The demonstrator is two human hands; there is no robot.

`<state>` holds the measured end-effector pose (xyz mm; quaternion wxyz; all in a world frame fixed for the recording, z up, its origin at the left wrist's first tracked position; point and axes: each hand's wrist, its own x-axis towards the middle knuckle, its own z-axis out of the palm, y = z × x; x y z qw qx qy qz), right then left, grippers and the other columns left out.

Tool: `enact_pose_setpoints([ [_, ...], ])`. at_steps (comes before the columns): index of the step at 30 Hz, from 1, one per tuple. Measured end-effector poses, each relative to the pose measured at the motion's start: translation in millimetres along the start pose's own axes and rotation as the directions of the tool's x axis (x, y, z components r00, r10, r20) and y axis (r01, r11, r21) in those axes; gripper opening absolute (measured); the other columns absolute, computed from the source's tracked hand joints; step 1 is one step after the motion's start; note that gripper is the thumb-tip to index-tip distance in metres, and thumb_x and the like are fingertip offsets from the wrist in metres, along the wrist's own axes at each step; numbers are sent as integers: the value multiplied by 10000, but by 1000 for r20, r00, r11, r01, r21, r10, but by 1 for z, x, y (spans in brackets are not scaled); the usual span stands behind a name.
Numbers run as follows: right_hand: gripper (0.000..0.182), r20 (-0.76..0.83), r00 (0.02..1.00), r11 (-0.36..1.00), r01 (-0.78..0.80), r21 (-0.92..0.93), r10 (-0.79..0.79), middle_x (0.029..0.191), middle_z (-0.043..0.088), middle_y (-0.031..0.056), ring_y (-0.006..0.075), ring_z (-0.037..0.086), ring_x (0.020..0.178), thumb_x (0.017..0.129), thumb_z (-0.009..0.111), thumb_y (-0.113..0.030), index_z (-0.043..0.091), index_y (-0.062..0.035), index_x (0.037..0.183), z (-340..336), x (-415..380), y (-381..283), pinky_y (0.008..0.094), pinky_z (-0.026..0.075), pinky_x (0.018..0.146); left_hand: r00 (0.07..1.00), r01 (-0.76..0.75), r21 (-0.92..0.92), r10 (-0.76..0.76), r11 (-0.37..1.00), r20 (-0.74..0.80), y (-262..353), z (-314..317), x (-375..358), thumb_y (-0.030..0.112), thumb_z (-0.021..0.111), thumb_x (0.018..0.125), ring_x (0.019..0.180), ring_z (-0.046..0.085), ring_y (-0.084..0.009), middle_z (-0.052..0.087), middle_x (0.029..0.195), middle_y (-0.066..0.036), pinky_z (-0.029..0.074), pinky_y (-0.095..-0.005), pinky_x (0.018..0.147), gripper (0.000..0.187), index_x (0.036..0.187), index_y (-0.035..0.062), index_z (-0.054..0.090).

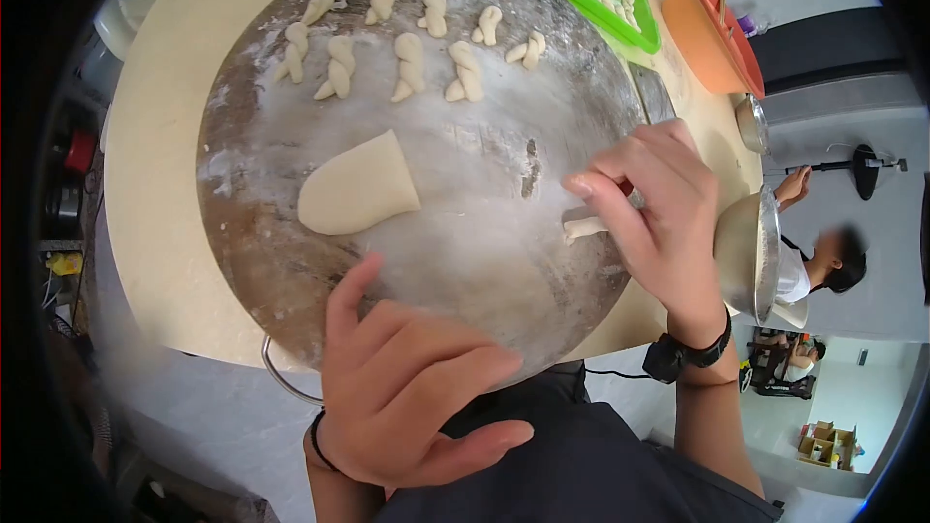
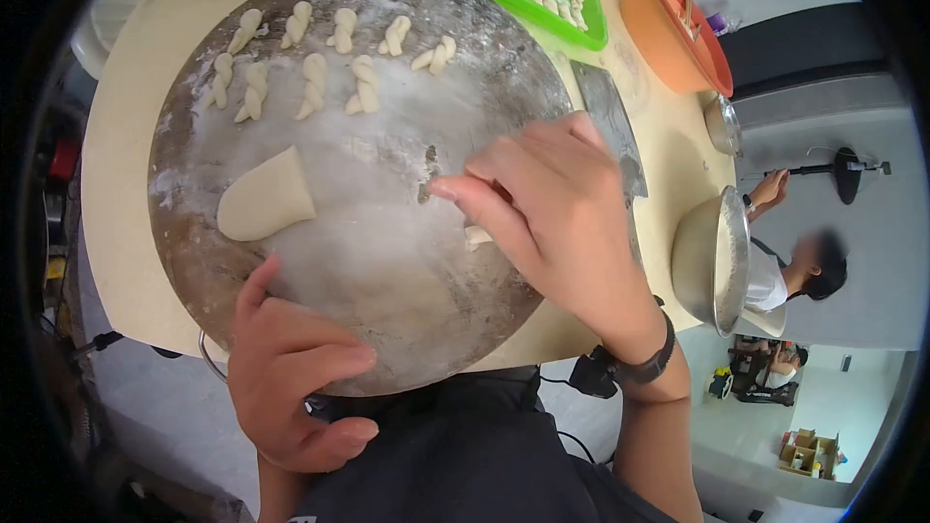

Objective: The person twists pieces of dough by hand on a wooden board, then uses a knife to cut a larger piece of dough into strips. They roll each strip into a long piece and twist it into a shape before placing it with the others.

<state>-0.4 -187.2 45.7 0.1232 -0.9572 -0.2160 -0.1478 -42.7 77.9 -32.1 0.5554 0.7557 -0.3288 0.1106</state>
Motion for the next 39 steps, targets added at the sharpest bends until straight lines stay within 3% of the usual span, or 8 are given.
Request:
enact_pose_setpoints([
  [6, 146, 243, 970, 998, -9, -65, 25, 892, 651, 74, 322, 654, 867, 1005, 742, -191, 697, -64, 948, 9, 9, 7, 429, 435, 759, 997, -25, 128, 15, 991, 78, 5, 1, 3, 541, 789, 918, 953, 681, -282, 747, 1057, -47, 386, -595, 1191, 468, 1139, 131, 746],
  [11, 231, 182, 982, 996, 32, 79, -46, 1077, 634, 111, 339, 643, 957, 980, 747, -173, 699, -66, 1179, 17, 8, 12, 454, 504, 867, 987, -25, 289, -23, 957, 161, 13, 11, 10, 517, 807, 888, 1225, 672, -336, 719, 1304, -77, 383, -609, 1183, 549, 1253, 113, 735],
  [15, 400, 127, 990, 992, 51, 115, -65, 1154, 622, 128, 350, 626, 1015, 977, 753, -183, 697, -87, 1361, 18, 10, 7, 451, 531, 941, 978, -42, 379, -40, 925, 204, 17, 17, 11, 515, 794, 904, 1297, 652, -363, 705, 1353, -95, 377, -629, 1185, 571, 1296, 107, 716],
  [18, 473, 149, 971, 981, 176, 80, -187, 1177, 605, 146, 344, 610, 1060, 1000, 736, -243, 678, -102, 1448, 23, 13, 3, 447, 537, 917, 974, -45, 396, -47, 917, 220, 18, 17, 12, 516, 789, 905, 1314, 642, -363, 704, 1356, -86, 374, -633, 1189, 577, 1303, 106, 708],
  [21, 489, 287, 949, 992, 128, 19, -128, 1164, 592, 157, 349, 598, 1079, 1029, 705, -306, 669, -106, 1474, 24, 15, -6, 450, 538, 896, 974, -39, 390, -53, 920, 222, 19, 16, 13, 516, 782, 909, 1328, 635, -362, 710, 1345, -75, 369, -631, 1195, 572, 1299, 104, 707],
  [30, 437, 211, 964, 985, 145, 92, -162, 1045, 563, 130, 336, 577, 989, 1038, 702, -294, 701, -68, 1412, 24, 17, -4, 446, 500, 860, 979, -11, 390, -70, 921, 193, 22, 17, 12, 462, 792, 903, 1339, 633, -351, 716, 1324, -72, 349, -625, 1209, 541, 1288, 93, 706],
  [39, 335, 207, 964, 985, 157, 68, -168, 1027, 589, 131, 355, 580, 955, 1031, 706, -282, 725, -46, 1268, 22, 17, 0, 457, 501, 847, 981, -20, 368, -53, 930, 187, 22, 15, 13, 422, 816, 878, 1331, 630, -352, 714, 1311, -73, 350, -632, 1204, 531, 1279, 93, 701],
])
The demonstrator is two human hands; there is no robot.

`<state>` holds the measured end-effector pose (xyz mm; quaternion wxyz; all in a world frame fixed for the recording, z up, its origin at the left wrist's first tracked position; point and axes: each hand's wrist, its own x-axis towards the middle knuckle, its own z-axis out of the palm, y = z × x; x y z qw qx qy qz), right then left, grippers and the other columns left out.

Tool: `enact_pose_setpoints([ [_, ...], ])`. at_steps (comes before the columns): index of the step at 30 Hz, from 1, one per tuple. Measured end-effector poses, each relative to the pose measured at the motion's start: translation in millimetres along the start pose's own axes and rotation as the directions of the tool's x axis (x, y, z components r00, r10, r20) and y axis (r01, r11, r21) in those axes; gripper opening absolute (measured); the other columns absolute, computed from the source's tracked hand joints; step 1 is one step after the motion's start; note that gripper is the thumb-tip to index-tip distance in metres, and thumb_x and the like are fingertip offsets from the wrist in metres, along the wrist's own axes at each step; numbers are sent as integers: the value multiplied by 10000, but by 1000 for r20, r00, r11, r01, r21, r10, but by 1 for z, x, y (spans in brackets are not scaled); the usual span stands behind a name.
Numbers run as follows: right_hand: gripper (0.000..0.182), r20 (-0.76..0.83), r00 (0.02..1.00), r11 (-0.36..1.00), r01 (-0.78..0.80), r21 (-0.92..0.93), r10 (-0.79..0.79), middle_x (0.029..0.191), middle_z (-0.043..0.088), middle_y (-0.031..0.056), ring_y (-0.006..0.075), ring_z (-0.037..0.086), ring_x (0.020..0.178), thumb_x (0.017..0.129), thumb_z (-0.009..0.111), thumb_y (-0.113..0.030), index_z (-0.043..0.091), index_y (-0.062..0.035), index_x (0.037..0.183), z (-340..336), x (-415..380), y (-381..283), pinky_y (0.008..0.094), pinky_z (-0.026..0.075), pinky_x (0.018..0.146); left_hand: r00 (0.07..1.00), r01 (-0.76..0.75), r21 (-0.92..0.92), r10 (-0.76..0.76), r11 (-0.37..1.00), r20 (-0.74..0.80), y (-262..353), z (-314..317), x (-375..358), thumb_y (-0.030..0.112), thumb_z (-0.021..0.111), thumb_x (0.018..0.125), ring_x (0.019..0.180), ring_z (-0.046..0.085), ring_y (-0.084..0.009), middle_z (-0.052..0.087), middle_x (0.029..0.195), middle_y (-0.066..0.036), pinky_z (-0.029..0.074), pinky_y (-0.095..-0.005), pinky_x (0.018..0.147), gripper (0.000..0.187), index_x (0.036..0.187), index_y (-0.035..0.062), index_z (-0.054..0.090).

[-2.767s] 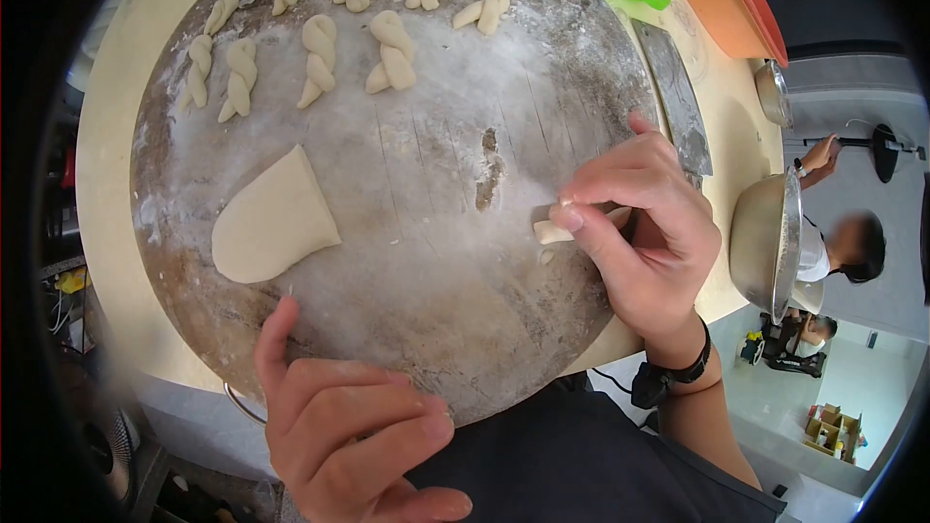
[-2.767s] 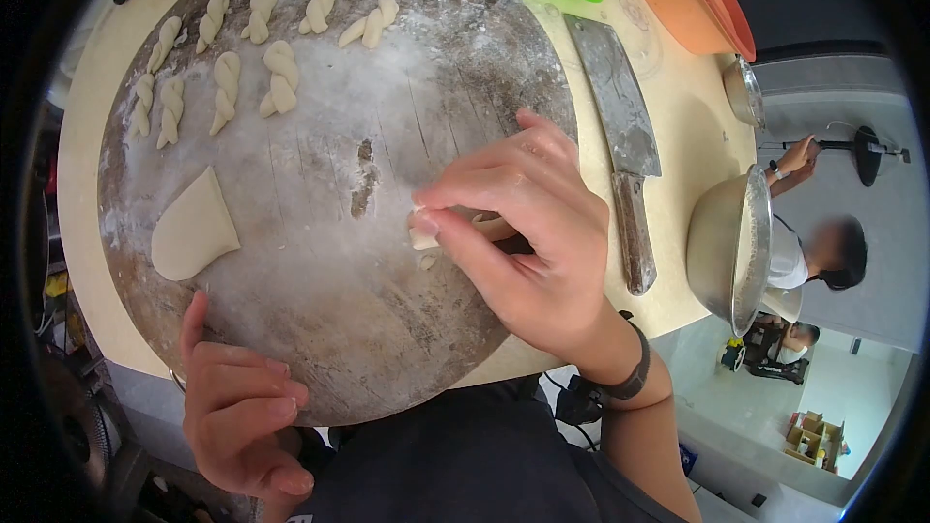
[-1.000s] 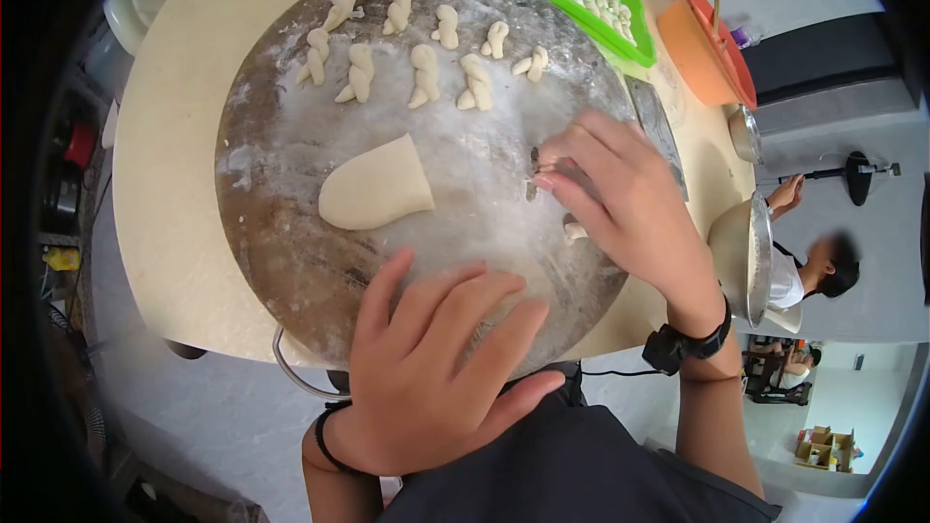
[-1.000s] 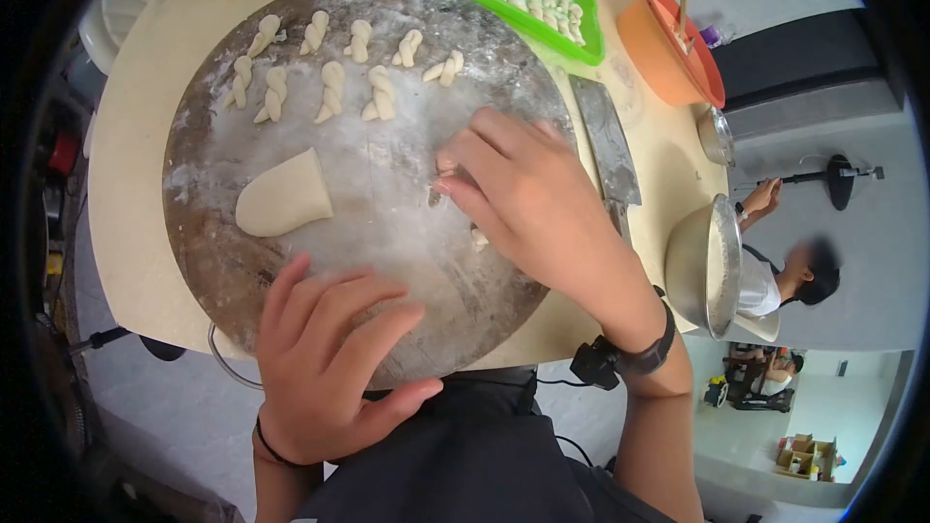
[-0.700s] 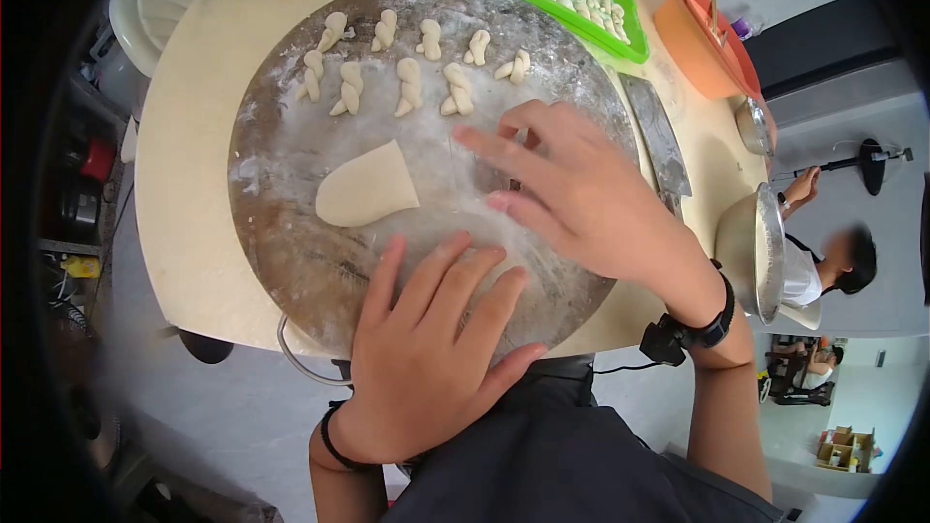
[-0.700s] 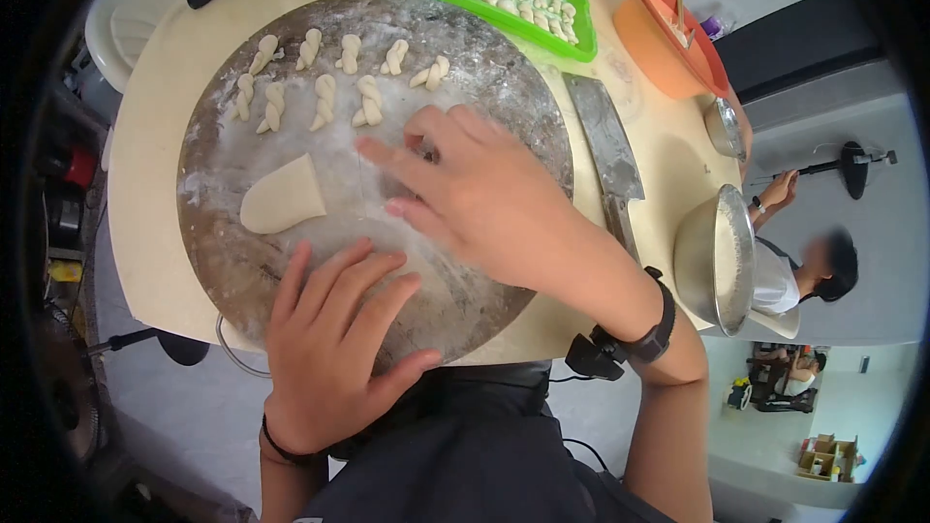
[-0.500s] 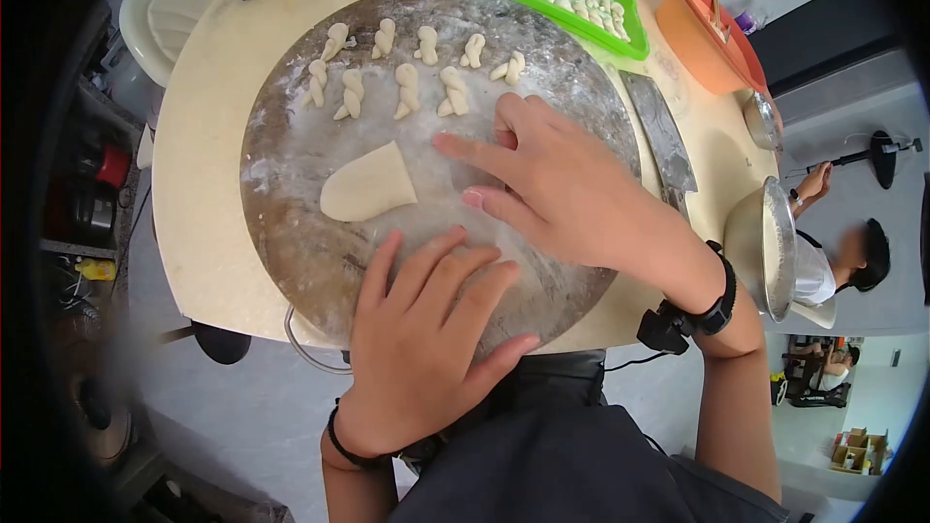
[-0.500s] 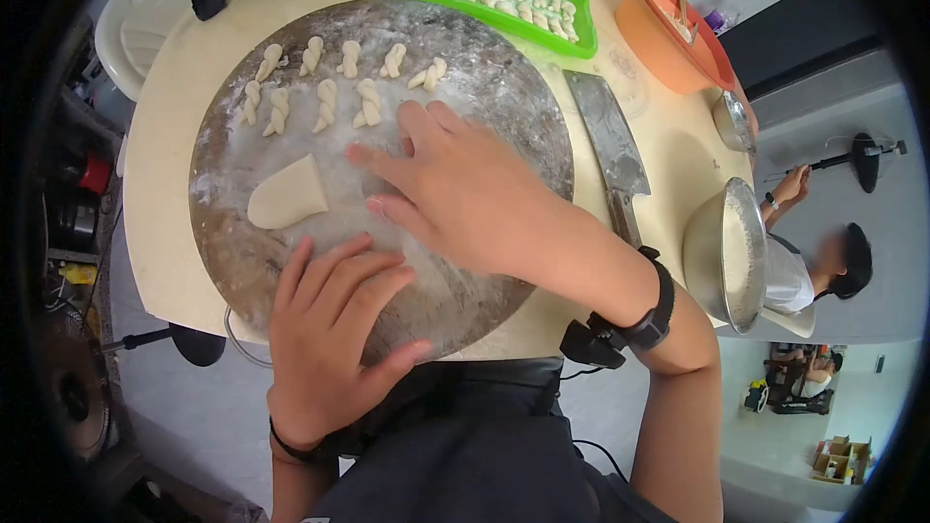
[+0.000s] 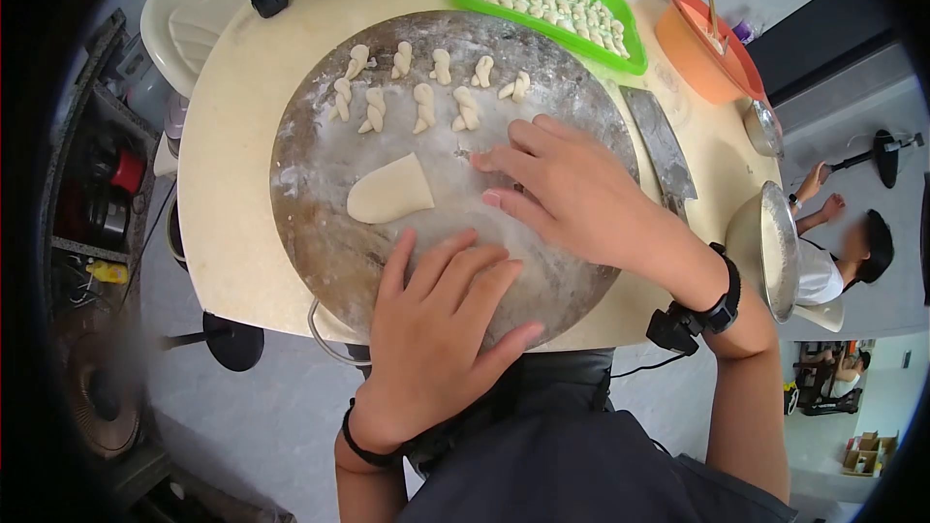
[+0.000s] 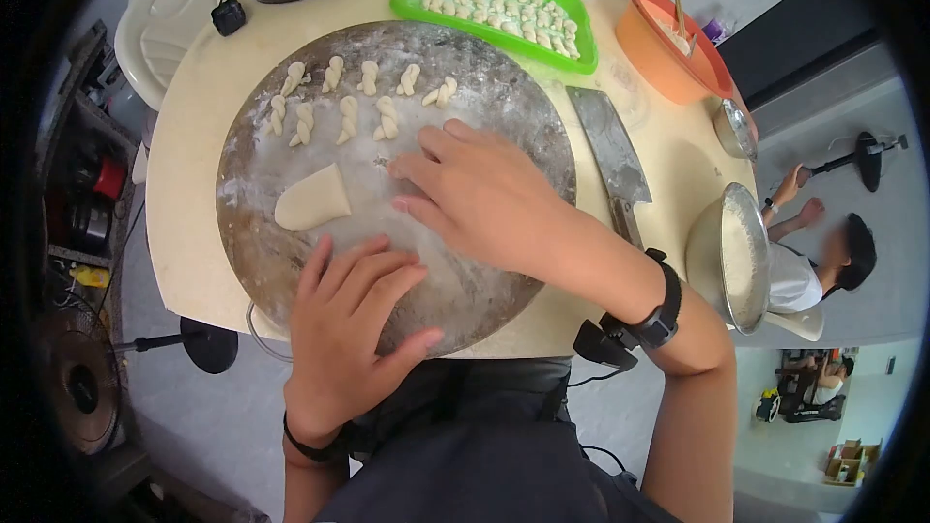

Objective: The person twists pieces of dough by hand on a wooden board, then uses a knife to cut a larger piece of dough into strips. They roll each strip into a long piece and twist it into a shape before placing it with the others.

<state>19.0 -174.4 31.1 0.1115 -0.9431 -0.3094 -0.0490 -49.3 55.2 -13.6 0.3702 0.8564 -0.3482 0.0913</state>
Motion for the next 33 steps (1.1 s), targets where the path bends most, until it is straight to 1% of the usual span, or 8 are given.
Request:
enact_pose_setpoints([
  [6, 394, 63, 998, 998, 14, -63, -10, 1033, 596, 120, 329, 564, 988, 1026, 707, -301, 718, -33, 1315, -11, -10, -8, 449, 498, 849, 1000, 0, 0, 0, 1000, 5, -1, 1, -1, 424, 817, 879, 1327, 630, -351, 711, 1311, -70, 346, -632, 1209, 531, 1282, 98, 702],
  [12, 609, 95, 995, 998, 2, -61, 4, 1108, 569, 140, 331, 550, 1009, 1011, 719, -392, 643, -46, 1506, -10, -19, -9, 431, 493, 895, 1000, -11, 17, 11, 1000, 14, -1, 1, -1, 427, 809, 905, 1332, 618, -326, 694, 1311, -58, 349, -640, 1191, 519, 1296, 109, 683],
  [14, 644, 61, 998, 997, 18, -77, -13, 1118, 558, 144, 333, 549, 1017, 1013, 712, -420, 623, -52, 1534, -3, -11, -10, 434, 486, 910, 1000, -3, 11, 3, 1000, 5, 0, 2, -1, 433, 819, 876, 1322, 632, -348, 712, 1307, -64, 341, -633, 1207, 537, 1277, 96, 703],
  [18, 656, 25, 999, 995, 47, -86, -45, 1103, 541, 143, 337, 538, 1029, 1034, 675, -463, 615, -64, 1550, 10, -4, -2, 440, 465, 926, 999, -12, 52, 9, 999, 52, 1, 1, -1, 416, 820, 904, 1337, 610, -312, 681, 1322, -49, 357, -644, 1176, 530, 1317, 118, 673],
  [24, 658, 204, 979, 1000, -9, -25, 14, 1088, 520, 146, 344, 518, 1015, 1038, 671, -467, 606, -71, 1559, -21, -26, 1, 434, 437, 925, 1000, 7, 38, -8, 999, 26, 0, 3, -1, 442, 812, 872, 1336, 628, -354, 714, 1322, -59, 332, -624, 1216, 536, 1279, 110, 704],
  [27, 643, 307, 949, 997, -65, -46, 76, 1168, 579, 164, 339, 548, 1155, 1041, 663, -489, 630, -58, 1518, -30, -28, 0, 451, 461, 959, 1000, 12, 42, -13, 999, 26, 0, 2, -1, 436, 817, 880, 1339, 621, -344, 704, 1329, -54, 336, -628, 1210, 537, 1292, 113, 699],
  [30, 638, 158, 987, 999, 20, -28, -15, 1156, 576, 165, 340, 552, 1153, 1047, 655, -498, 632, -66, 1517, -13, -16, 3, 459, 461, 952, 999, 8, 60, -11, 998, 39, 3, 2, 0, 416, 830, 891, 1334, 612, -323, 685, 1335, -41, 344, -635, 1195, 535, 1314, 121, 688],
  [33, 665, 59, 996, 997, 68, -33, -66, 1106, 523, 151, 337, 520, 1045, 1032, 674, -483, 604, -88, 1563, 7, 0, 10, 436, 434, 936, 998, 12, 82, -17, 997, 63, 4, 0, 1, 414, 836, 879, 1339, 611, -315, 685, 1335, -33, 336, -628, 1203, 539, 1310, 126, 689],
])
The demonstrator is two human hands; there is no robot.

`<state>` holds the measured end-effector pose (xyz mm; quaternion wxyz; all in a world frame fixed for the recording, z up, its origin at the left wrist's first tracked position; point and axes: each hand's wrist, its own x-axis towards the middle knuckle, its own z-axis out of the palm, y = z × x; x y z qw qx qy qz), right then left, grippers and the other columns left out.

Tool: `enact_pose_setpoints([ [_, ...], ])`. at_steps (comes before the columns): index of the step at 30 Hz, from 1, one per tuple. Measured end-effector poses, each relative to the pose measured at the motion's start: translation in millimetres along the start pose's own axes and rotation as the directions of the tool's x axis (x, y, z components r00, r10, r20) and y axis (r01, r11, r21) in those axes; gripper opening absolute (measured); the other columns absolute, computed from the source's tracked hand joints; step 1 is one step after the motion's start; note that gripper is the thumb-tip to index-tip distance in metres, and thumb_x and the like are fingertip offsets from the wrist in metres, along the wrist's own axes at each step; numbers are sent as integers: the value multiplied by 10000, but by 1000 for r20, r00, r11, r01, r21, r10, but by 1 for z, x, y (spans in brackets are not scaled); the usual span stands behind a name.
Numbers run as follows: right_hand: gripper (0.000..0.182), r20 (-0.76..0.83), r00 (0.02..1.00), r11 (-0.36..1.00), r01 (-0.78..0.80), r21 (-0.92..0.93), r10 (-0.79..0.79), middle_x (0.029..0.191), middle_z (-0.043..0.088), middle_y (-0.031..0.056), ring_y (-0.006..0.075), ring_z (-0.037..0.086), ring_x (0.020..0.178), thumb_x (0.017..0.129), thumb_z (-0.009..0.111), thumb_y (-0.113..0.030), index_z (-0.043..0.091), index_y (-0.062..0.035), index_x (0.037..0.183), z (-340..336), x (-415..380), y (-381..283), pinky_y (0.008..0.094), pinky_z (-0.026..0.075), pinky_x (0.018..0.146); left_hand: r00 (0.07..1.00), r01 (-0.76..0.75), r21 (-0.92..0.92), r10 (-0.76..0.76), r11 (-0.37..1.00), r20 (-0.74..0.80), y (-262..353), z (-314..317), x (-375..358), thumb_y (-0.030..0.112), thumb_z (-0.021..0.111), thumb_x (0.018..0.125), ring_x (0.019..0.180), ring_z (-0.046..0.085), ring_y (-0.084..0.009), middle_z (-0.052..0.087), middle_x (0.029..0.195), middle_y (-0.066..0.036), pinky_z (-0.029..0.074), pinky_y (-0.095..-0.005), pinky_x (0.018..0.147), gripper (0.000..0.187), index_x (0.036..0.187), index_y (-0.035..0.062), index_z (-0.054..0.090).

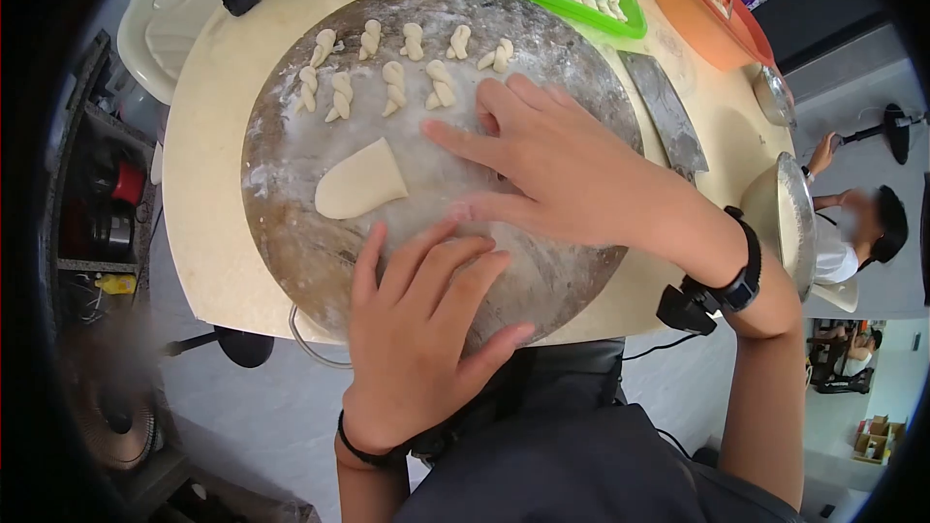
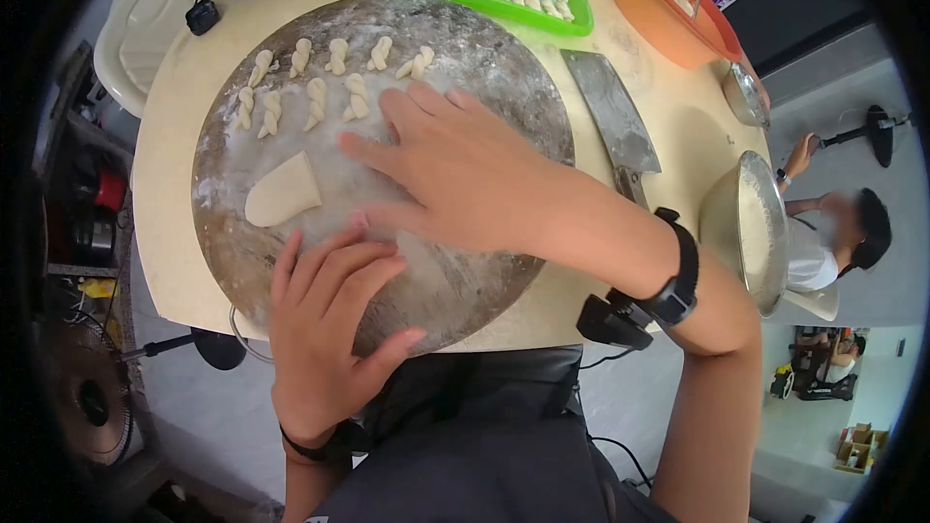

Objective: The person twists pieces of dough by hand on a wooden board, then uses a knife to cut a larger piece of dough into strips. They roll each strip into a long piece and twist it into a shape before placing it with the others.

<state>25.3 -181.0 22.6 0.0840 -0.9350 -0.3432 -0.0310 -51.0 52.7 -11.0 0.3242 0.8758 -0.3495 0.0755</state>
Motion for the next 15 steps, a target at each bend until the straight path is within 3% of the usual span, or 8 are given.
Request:
enact_pose_setpoints([
  [3, 676, -99, 994, 998, 49, -41, -53, 1104, 533, 145, 334, 518, 1045, 1028, 679, -489, 600, -92, 1569, 8, -4, 6, 436, 433, 936, 1000, -4, 5, 4, 1000, 12, 0, 0, 3, 412, 844, 869, 1342, 610, -312, 687, 1335, -26, 331, -625, 1206, 543, 1308, 133, 690],
  [6, 642, 105, 994, 999, -31, 29, 28, 1180, 587, 172, 347, 557, 1159, 1048, 642, -520, 637, -81, 1517, -18, -21, 2, 467, 459, 979, 1000, 6, -3, -6, 1000, 12, 1, 1, 1, 411, 848, 865, 1342, 612, -315, 688, 1337, -26, 330, -626, 1206, 545, 1308, 136, 690],
  [9, 654, 268, 959, 995, -101, 6, 96, 1185, 592, 172, 345, 561, 1161, 1043, 643, -537, 645, -80, 1510, -32, -34, 1, 468, 461, 981, 1000, 21, -9, -21, 1000, -5, -1, 1, 1, 409, 851, 863, 1341, 615, -317, 687, 1342, -26, 329, -627, 1209, 547, 1308, 136, 689],
  [15, 665, 24, 999, 999, 34, -37, -33, 1188, 600, 173, 339, 572, 1150, 1036, 648, -542, 647, -71, 1505, -6, -4, 6, 459, 464, 989, 1000, 23, -9, -23, 1000, 0, 1, 2, 0, 411, 845, 866, 1350, 611, -321, 687, 1348, -27, 320, -629, 1214, 548, 1311, 133, 687],
])
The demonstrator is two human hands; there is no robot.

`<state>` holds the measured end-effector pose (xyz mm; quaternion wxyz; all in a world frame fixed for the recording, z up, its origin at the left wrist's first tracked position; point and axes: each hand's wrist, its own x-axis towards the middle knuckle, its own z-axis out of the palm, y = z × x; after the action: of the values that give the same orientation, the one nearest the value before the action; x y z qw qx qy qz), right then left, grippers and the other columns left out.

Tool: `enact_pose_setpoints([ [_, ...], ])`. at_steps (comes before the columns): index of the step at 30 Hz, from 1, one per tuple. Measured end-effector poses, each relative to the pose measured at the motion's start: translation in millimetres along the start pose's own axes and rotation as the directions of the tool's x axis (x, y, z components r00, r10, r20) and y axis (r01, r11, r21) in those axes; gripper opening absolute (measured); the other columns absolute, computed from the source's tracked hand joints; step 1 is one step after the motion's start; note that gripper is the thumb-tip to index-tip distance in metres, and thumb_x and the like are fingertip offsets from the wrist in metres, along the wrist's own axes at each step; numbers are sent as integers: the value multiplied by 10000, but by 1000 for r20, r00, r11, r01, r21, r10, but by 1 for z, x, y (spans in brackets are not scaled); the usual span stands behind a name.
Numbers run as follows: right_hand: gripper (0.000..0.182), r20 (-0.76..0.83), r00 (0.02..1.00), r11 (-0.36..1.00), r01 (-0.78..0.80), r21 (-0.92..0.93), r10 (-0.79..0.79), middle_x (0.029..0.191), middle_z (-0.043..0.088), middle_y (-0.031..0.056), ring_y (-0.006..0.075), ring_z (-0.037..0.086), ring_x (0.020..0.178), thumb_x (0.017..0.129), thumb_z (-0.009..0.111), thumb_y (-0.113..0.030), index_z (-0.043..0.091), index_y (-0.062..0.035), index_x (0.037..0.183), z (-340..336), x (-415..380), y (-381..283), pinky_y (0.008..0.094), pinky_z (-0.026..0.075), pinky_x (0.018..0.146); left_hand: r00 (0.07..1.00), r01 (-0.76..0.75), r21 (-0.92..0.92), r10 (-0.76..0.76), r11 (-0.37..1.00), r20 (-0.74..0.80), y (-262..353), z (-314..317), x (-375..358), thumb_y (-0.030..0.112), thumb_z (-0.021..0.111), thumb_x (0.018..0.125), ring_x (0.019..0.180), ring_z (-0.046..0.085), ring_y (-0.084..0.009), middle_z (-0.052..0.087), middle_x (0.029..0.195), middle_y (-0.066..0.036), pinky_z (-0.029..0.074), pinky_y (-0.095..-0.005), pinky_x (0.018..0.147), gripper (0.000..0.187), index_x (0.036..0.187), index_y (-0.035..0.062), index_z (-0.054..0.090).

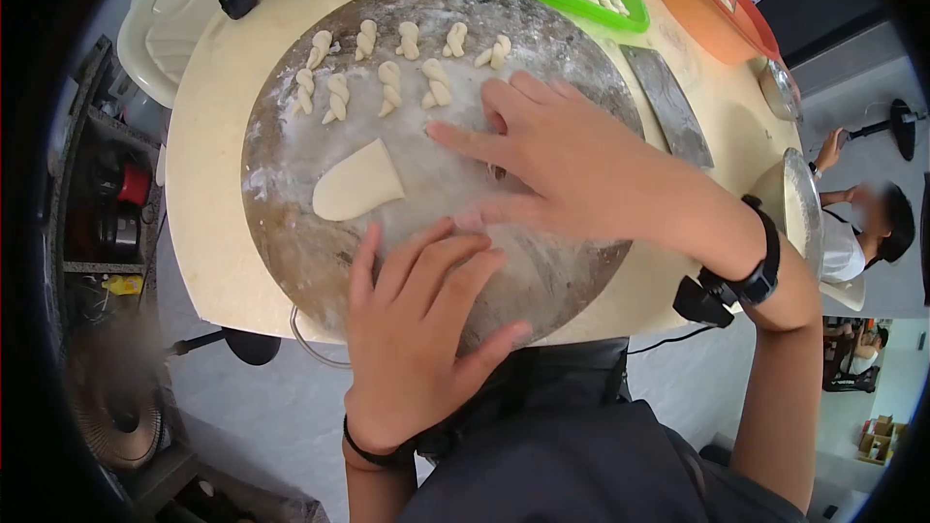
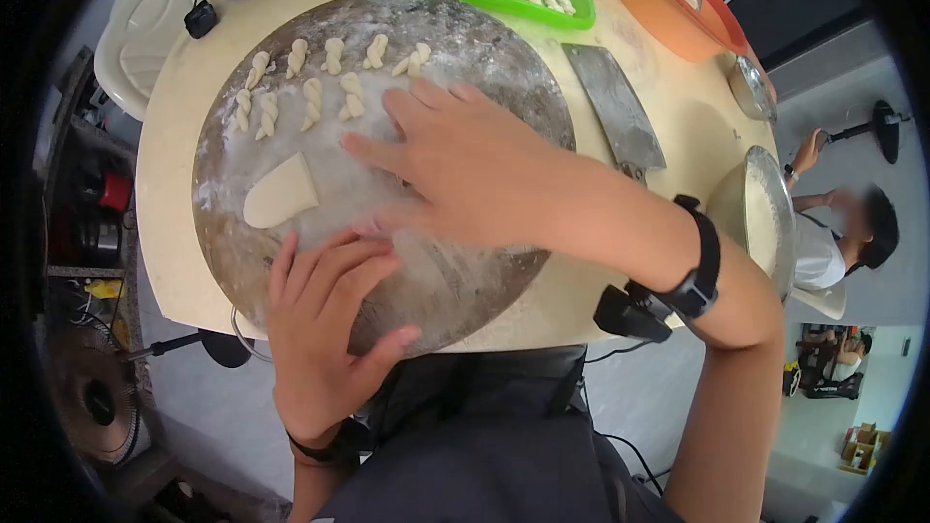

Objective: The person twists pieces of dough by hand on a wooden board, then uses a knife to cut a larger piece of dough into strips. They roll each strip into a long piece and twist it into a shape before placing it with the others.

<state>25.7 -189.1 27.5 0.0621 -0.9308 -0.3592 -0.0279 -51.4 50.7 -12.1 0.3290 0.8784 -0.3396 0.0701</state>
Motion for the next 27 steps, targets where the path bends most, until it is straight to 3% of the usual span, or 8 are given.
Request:
enact_pose_setpoints([
  [3, 666, -37, 999, 1000, 7, -15, -7, 1185, 608, 174, 341, 573, 1165, 1039, 646, -540, 646, -65, 1505, 7, -1, 3, 454, 466, 994, 1000, 2, 4, -2, 1000, 26, 1, -2, -1, 410, 840, 871, 1359, 607, -321, 687, 1347, -30, 309, -628, 1224, 543, 1313, 133, 688],
  [6, 648, 92, 995, 999, -30, 43, 26, 1177, 615, 174, 339, 579, 1178, 1042, 645, -536, 657, -76, 1498, -14, -14, 1, 448, 468, 996, 1000, 2, 8, -2, 1000, 13, 0, -2, 2, 399, 833, 867, 1361, 612, -331, 696, 1338, -43, 294, -622, 1239, 532, 1301, 123, 696],
  [9, 667, 191, 979, 993, -82, 89, 64, 1081, 546, 151, 335, 540, 1071, 1044, 648, -506, 608, -77, 1553, -27, -28, -1, 438, 455, 951, 1000, 23, -21, -23, 1000, -16, 2, -1, 1, 381, 821, 850, 1354, 625, -358, 713, 1321, -67, 282, -612, 1253, 521, 1275, 103, 711],
  [14, 652, 22, 1000, 999, 8, 41, -9, 1092, 550, 154, 335, 547, 1065, 1045, 645, -513, 636, -74, 1528, -9, -14, 1, 439, 458, 954, 1000, 22, 9, -22, 1000, -5, 5, -1, 1, 372, 829, 891, 1377, 601, -311, 688, 1362, -32, 284, -597, 1254, 503, 1315, 138, 696],
  [21, 625, -100, 992, 997, 75, 36, -71, 1118, 567, 153, 328, 567, 1066, 1036, 672, -510, 663, -75, 1484, 0, -1, 3, 435, 475, 962, 1000, 29, 4, -28, 1000, -4, 7, -1, 1, 319, 831, 867, 1370, 606, -323, 696, 1344, -49, 275, -597, 1259, 486, 1290, 119, 702],
  [24, 600, -222, 969, 994, 112, -5, -111, 1113, 566, 149, 319, 567, 1053, 1031, 686, -508, 686, -74, 1445, 20, 7, 7, 442, 478, 944, 998, 46, -10, -47, 999, -31, 10, 0, 2, 283, 832, 844, 1355, 619, -335, 708, 1321, -68, 289, -589, 1255, 472, 1264, 104, 711],
  [27, 595, -209, 974, 996, 92, 6, -89, 1105, 563, 141, 317, 566, 1042, 1023, 696, -509, 697, -72, 1426, 17, 10, 9, 441, 479, 939, 998, 53, 13, -52, 999, -37, 9, -1, 0, 304, 833, 871, 1354, 612, -313, 696, 1329, -48, 294, -565, 1247, 466, 1276, 112, 706],
])
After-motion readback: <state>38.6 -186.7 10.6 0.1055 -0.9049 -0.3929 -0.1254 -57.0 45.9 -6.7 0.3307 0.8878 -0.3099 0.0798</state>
